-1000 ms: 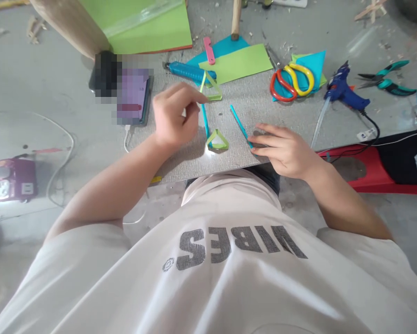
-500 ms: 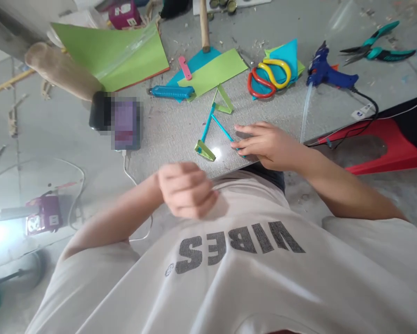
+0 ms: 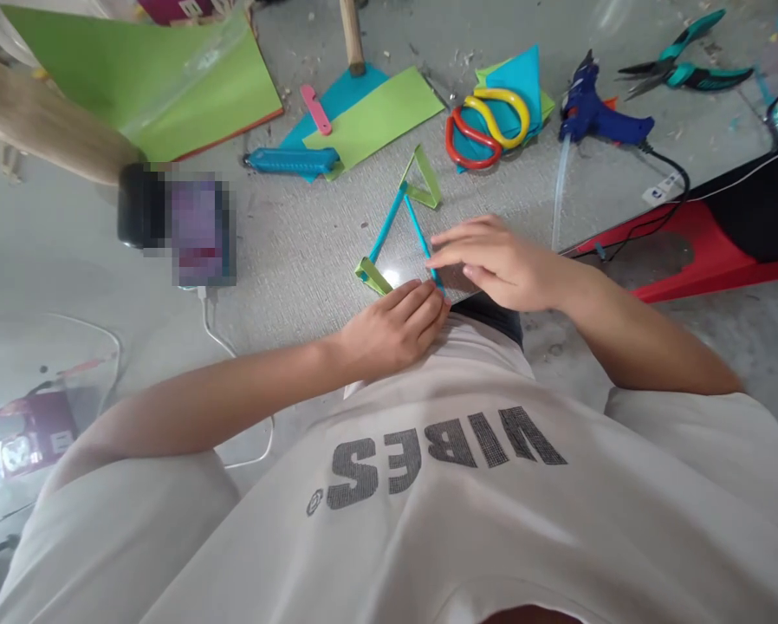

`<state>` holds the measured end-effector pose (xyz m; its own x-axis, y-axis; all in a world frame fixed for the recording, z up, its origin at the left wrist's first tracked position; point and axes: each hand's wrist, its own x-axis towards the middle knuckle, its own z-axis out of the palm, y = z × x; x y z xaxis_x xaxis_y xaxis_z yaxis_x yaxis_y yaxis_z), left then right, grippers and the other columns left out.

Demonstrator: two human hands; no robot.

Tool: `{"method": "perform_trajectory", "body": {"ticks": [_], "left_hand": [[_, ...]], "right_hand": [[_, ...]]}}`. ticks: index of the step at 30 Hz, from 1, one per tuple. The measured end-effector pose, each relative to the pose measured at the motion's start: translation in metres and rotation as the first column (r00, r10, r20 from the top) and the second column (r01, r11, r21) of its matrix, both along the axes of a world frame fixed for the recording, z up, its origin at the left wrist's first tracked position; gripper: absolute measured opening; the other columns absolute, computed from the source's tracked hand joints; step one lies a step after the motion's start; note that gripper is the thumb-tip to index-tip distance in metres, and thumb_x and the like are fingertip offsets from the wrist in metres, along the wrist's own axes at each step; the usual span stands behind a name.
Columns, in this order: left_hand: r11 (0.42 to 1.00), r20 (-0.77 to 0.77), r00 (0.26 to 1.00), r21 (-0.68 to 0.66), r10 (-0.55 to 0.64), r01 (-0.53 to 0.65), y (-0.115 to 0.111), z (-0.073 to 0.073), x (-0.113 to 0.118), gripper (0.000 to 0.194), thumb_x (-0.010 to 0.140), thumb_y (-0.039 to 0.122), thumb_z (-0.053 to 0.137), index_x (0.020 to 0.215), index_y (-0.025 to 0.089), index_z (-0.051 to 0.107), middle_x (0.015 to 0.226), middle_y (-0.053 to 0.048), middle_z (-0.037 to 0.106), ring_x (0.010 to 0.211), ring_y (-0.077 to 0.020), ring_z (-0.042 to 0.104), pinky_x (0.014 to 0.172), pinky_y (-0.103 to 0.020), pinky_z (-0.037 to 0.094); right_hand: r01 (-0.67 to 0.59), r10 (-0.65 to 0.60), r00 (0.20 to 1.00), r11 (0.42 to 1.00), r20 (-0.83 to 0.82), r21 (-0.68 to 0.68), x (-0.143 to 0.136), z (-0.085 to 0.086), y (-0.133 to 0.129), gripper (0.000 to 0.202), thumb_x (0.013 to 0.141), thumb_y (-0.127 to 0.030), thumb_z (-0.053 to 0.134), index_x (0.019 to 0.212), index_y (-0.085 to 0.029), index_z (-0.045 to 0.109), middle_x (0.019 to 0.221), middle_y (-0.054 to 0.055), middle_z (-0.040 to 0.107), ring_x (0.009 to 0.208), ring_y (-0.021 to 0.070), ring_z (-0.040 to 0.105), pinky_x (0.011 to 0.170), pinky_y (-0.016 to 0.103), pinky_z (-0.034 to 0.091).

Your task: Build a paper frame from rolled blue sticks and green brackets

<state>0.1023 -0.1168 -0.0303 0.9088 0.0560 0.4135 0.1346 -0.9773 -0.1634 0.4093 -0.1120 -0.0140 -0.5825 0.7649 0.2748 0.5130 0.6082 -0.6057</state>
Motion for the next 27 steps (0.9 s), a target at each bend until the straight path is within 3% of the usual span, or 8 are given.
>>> {"method": "perform_trajectory", "body": {"ticks": [5,10,12,15,19,22,25,27], "left_hand": [[1.0,0.013,1.0,-0.017,0.005,-0.005,0.003,0.005,0.007,0.03,0.127,0.008,0.061,0.147,0.005,0.084,0.136,-0.022,0.094,0.132,-0.035,0.094,0.122,-0.054,0.08],[0.999,0.01,1.0,0.042,0.02,-0.02,0.005,0.008,0.011,0.034,0.13,0.012,0.055,0.145,0.013,0.086,0.13,-0.016,0.094,0.131,-0.0314,0.092,0.119,-0.049,0.079],[0.993,0.044,0.999,0.115,0.023,-0.028,0.005,0.009,0.012,0.034,0.131,0.012,0.054,0.143,0.012,0.086,0.123,-0.014,0.094,0.124,-0.0298,0.093,0.117,-0.045,0.078],[0.988,0.076,0.996,0.149,0.037,-0.048,0.002,0.008,0.013,0.038,0.131,0.014,0.051,0.147,0.006,0.085,0.124,-0.016,0.095,0.123,-0.0319,0.093,0.119,-0.046,0.076],[0.978,-0.051,0.978,-0.032,0.203,-0.205,-0.006,0.003,0.014,0.052,0.129,0.013,0.048,0.171,-0.002,0.073,0.166,-0.032,0.083,0.157,-0.0435,0.084,0.132,-0.063,0.071],[0.949,-0.141,0.959,-0.164,0.247,-0.269,-0.008,0.002,0.015,0.06,0.124,0.005,0.047,0.18,-0.007,0.065,0.182,-0.038,0.069,0.173,-0.0489,0.072,0.14,-0.072,0.064],[0.968,-0.143,0.966,-0.106,0.213,-0.229,-0.006,0.007,0.016,0.055,0.124,0.002,0.045,0.171,-0.01,0.071,0.173,-0.04,0.076,0.165,-0.0471,0.079,0.137,-0.068,0.068],[0.98,-0.126,0.976,-0.061,0.179,-0.187,-0.005,0.01,0.016,0.052,0.124,0.001,0.045,0.165,-0.009,0.075,0.165,-0.037,0.082,0.157,-0.0443,0.084,0.133,-0.065,0.071]], "right_hand": [[0.153,-0.149,0.987,0.986,0.054,-0.072,-0.009,0.005,0.028,0.023,0.113,-0.045,0.085,0.124,-0.026,0.092,0.126,0.01,0.093,0.112,0.0324,0.084,0.105,0.051,0.066],[0.217,-0.196,0.965,0.969,0.172,-0.113,-0.015,0.001,0.065,0.042,0.101,-0.065,0.106,0.094,-0.027,0.087,0.088,0.005,0.085,0.085,0.0269,0.076,0.084,0.046,0.061],[0.255,-0.205,0.928,0.958,0.312,-0.13,-0.021,0.008,0.075,0.05,0.093,-0.062,0.114,0.083,-0.025,0.082,0.077,0.003,0.078,0.073,0.0222,0.068,0.077,0.044,0.056],[0.379,-0.242,0.776,0.917,0.583,-0.123,-0.039,0.031,0.078,0.059,0.088,-0.053,0.119,0.072,-0.021,0.073,0.066,0.0,0.068,0.062,0.0141,0.053,0.07,0.037,0.043],[0.474,-0.264,0.658,0.873,0.706,-0.115,-0.062,0.065,0.069,0.055,0.098,-0.043,0.111,0.074,-0.022,0.066,0.075,0.002,0.074,0.071,0.0161,0.061,0.073,0.036,0.04],[0.507,-0.209,0.719,0.809,0.663,-0.296,-0.067,0.078,0.063,0.045,0.107,-0.027,0.099,0.079,-0.023,0.065,0.079,0.004,0.079,0.076,0.019,0.071,0.075,0.036,0.044],[0.502,-0.201,0.813,0.719,0.547,-0.481,-0.064,0.079,0.062,0.04,0.114,-0.019,0.09,0.081,-0.022,0.068,0.074,0.001,0.077,0.067,0.0161,0.073,0.072,0.033,0.049],[0.514,-0.216,0.813,0.703,0.541,-0.491,-0.062,0.076,0.063,0.041,0.113,-0.02,0.092,0.079,-0.021,0.07,0.071,0.0,0.076,0.065,0.016,0.073,0.071,0.033,0.051]]}}
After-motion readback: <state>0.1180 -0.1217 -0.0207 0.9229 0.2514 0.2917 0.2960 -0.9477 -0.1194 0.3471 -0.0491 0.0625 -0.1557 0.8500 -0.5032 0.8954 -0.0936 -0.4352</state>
